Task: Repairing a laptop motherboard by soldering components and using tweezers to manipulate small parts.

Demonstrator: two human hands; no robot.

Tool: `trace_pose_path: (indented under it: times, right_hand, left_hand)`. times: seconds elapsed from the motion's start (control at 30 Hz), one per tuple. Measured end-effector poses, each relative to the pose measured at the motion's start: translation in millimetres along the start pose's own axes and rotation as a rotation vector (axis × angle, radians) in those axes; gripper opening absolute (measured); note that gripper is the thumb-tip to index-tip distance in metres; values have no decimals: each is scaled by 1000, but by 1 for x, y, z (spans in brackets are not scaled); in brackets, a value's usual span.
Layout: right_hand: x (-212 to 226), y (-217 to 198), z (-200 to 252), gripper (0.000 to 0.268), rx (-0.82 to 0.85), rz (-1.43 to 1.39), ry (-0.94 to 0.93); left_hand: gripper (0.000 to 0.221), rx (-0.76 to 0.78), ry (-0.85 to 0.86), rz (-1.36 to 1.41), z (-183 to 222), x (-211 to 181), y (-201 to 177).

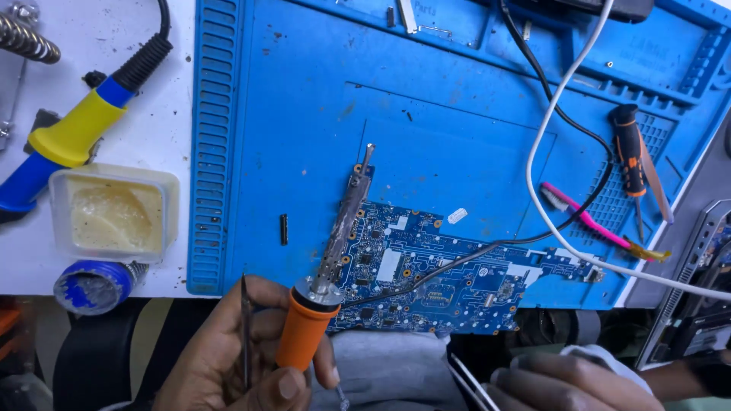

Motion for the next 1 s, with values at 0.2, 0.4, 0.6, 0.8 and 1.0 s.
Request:
trace_pose_path:
  times: [0.2, 0.4, 0.6, 0.8, 1.0]
  right_hand:
    - [0, -4, -4, 33, 62, 305, -246]
    - [-4, -3, -5, 33, 20, 267, -115]
    - [60, 2, -41, 32, -139, 411, -637]
    - [75, -5, -74, 30, -189, 252, -794]
    - [70, -4, -79, 23, -158, 308, -776]
  left_hand:
    - [44, 10, -61, 29, 1, -2, 2]
    - [45, 67, -52, 151, 1, -4, 4]
    - [48, 125, 166, 183, 0, 6, -4]
    - [42, 265, 190, 239, -2, -10, 9]
    - [42, 334, 204, 249, 0, -20, 13]
Point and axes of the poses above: each hand's wrist, its own z-axis away from the middle knuckle, its own y-axis out of the palm, x = y × z, the point moved 2 cm from there along -z, towards the middle knuckle, and after that the axes turned 1 degree about y, right-handed, at the moved point
